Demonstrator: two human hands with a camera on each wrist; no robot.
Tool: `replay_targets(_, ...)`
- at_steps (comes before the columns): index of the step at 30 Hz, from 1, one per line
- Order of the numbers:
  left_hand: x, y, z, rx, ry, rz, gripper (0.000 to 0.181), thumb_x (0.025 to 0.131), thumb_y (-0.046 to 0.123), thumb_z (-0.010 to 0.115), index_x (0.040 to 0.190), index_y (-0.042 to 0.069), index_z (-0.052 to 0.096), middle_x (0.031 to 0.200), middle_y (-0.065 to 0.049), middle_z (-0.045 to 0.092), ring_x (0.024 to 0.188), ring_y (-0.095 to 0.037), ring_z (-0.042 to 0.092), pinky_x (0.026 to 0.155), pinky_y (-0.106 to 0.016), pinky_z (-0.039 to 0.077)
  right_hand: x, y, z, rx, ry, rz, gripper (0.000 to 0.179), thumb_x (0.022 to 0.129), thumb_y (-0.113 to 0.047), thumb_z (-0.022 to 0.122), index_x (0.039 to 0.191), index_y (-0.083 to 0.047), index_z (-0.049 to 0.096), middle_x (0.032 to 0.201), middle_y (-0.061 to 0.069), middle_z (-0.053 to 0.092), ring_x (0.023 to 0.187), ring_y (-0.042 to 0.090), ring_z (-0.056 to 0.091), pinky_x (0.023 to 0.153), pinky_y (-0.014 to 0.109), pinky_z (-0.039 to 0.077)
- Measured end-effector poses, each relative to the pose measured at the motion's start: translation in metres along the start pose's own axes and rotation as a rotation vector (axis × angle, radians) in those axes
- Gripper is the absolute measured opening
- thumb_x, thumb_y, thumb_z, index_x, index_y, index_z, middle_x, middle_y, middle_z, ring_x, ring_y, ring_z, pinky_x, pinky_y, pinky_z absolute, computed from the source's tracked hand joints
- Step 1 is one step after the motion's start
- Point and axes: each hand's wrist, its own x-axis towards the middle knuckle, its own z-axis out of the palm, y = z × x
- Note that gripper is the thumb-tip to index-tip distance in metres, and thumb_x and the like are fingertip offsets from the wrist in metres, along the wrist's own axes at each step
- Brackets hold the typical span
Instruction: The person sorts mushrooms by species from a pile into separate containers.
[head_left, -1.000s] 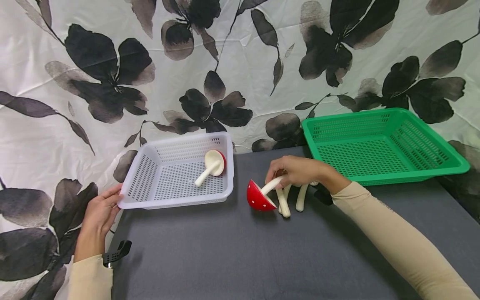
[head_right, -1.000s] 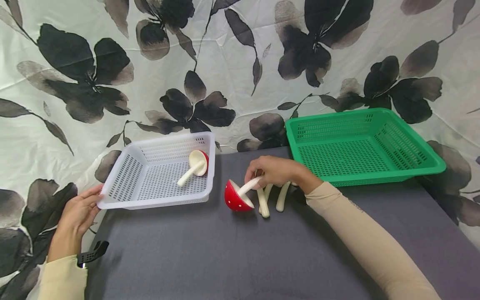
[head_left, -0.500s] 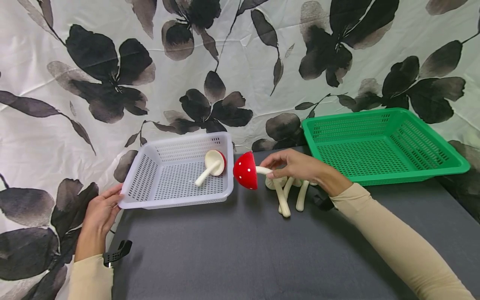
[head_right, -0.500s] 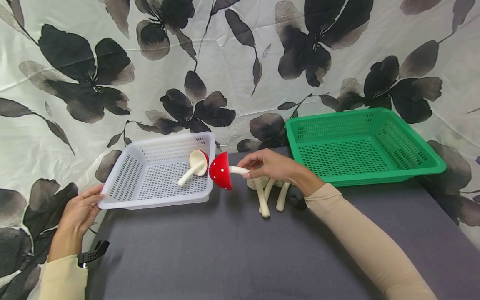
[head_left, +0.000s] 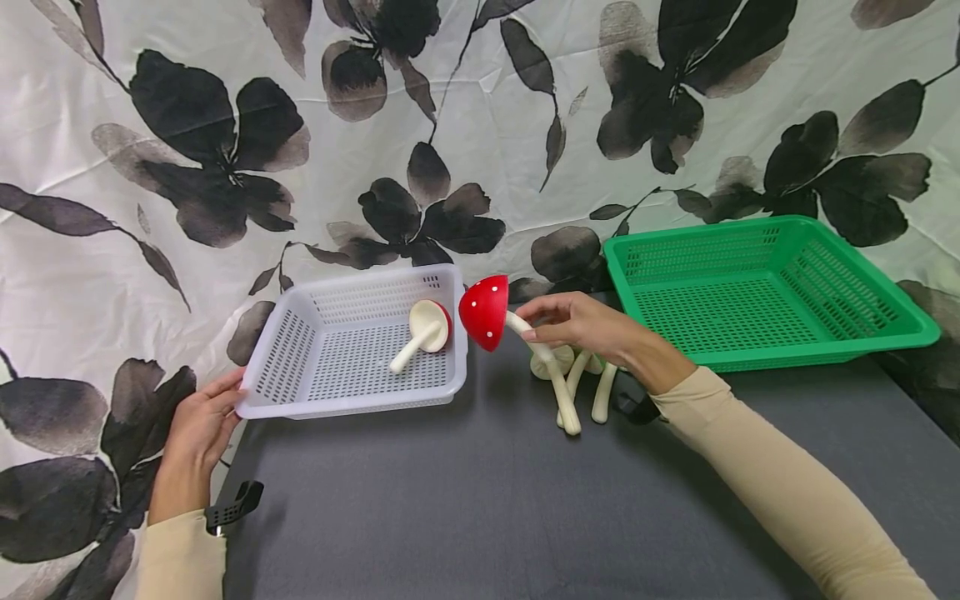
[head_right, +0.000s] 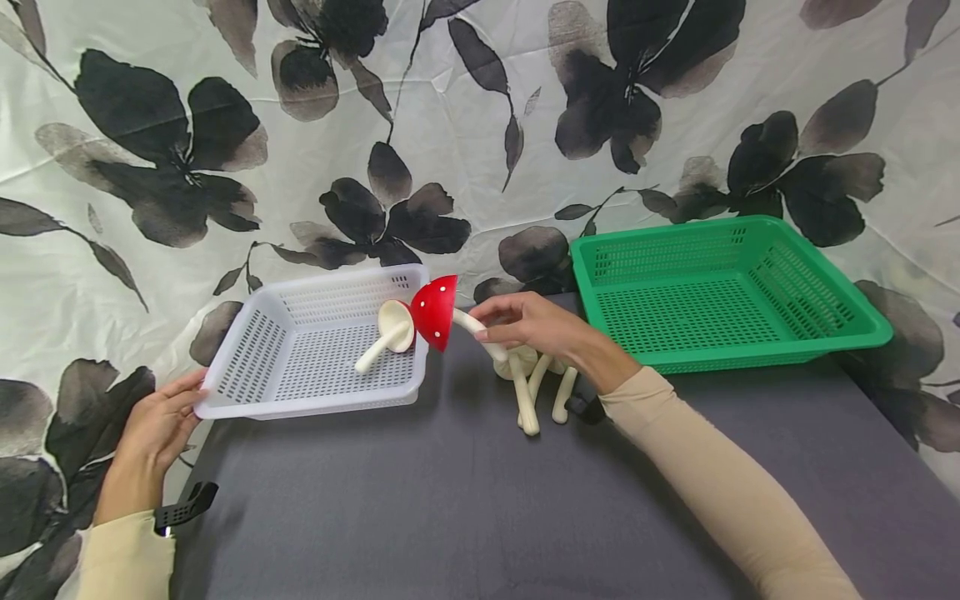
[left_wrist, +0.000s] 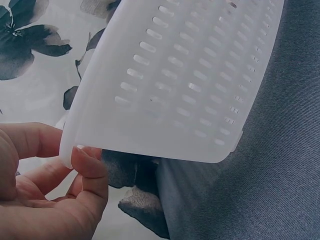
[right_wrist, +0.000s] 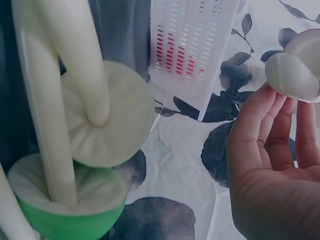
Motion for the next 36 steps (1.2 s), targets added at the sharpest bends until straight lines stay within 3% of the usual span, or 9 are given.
replay_targets(9, 0.0, 0.001, 0.0, -0.019, -0.011, -0.005, 0.054, 0.097, 0.001, 0.065, 0.149, 0.002, 0.049, 0.116, 0.008, 0.066, 0.106, -0.008, 0.064, 0.079, -0.022, 0.055, 0.007, -0.003, 0.01, 0.105, -0.003, 0.009, 0.039, 0.093, -0.016, 0.073, 0.13, -0.008, 0.063, 0.122, 0.013, 0.061, 0.111, 0.029, 0.06, 0.09, 0.041, 0.056)
replay_targets(15, 0.0, 0.002, 0.0, -0.006, -0.001, -0.014, 0.053, 0.098, 0.002, 0.064, 0.149, 0.003, 0.049, 0.117, 0.008, 0.065, 0.106, -0.008, 0.063, 0.079, -0.021, 0.055, 0.012, -0.008, 0.018, 0.13, 0.012, 0.02, 0.042, 0.092, -0.016, 0.075, 0.131, -0.008, 0.061, 0.124, 0.015, 0.058, 0.112, 0.031, 0.059, 0.09, 0.043, 0.057)
replay_targets(25, -0.001, 0.002, -0.004, -0.084, -0.06, -0.001, 0.051, 0.099, -0.002, 0.06, 0.148, 0.001, 0.049, 0.116, 0.007, 0.068, 0.106, -0.008, 0.066, 0.081, -0.024, 0.056, 0.021, -0.013, 0.031, 0.184, 0.008, -0.002, 0.043, 0.092, -0.013, 0.074, 0.132, -0.005, 0.059, 0.124, 0.016, 0.06, 0.108, 0.029, 0.062, 0.088, 0.044, 0.057)
replay_targets(36, 0.0, 0.001, -0.003, -0.089, -0.061, 0.001, 0.053, 0.099, -0.003, 0.059, 0.15, 0.0, 0.045, 0.118, 0.006, 0.067, 0.107, -0.009, 0.066, 0.081, -0.025, 0.056, 0.031, -0.024, 0.047, 0.226, 0.012, 0.008, 0.046, 0.094, -0.015, 0.072, 0.136, -0.007, 0.057, 0.125, 0.015, 0.063, 0.109, 0.026, 0.064, 0.086, 0.045, 0.058)
